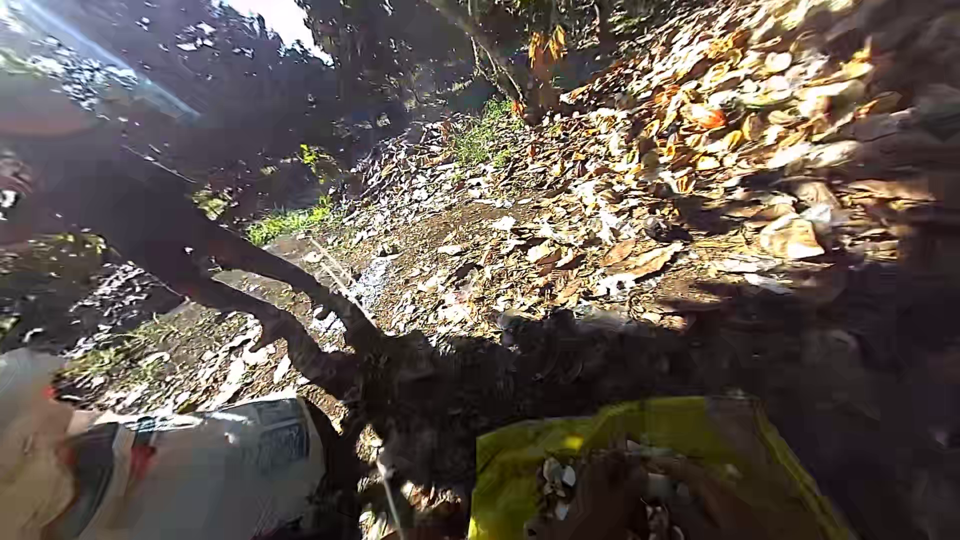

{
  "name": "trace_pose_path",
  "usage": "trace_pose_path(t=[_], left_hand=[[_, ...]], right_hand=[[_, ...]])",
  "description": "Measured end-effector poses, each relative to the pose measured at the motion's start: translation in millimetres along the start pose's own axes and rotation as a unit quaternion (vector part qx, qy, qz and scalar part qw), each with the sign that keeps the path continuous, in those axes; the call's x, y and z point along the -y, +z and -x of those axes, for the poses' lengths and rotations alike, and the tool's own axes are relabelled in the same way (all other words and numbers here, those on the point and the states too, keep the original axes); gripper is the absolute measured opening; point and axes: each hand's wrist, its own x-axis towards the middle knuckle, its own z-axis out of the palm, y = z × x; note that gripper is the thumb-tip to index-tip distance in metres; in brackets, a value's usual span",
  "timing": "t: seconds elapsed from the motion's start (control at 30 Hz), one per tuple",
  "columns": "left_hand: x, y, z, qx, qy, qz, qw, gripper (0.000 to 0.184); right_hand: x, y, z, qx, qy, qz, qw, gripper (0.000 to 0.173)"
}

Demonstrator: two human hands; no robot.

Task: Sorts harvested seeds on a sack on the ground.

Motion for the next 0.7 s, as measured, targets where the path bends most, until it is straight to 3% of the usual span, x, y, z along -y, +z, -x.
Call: trace_pose_path(t=[0.1, 0.27, 0.53, 0.7], left_hand=[[-2, -4, 0, 0.019, -0.010, 0.077, 0.997, 0.025], [-10, -8, 4, 0.023, 0.026, 0.119, 0.992, 0.025], [-14, -8, 2, 0.019, 0.058, 0.043, 0.997, 0.021], [-18, -11, 3, 0.053, 0.083, -0.061, 0.993, 0.035]], right_hand=[[-26, 2, -4, -0.058, 0.028, -0.042, 0.997, 0.039], [-24, -2, -5, -0.026, 0.058, -0.102, 0.993, 0.037], [-24, 2, -5, 0.010, 0.020, -0.112, 0.993, 0.042], [-20, 1, -4, 0.003, 0.030, -0.097, 0.995, 0.042]])
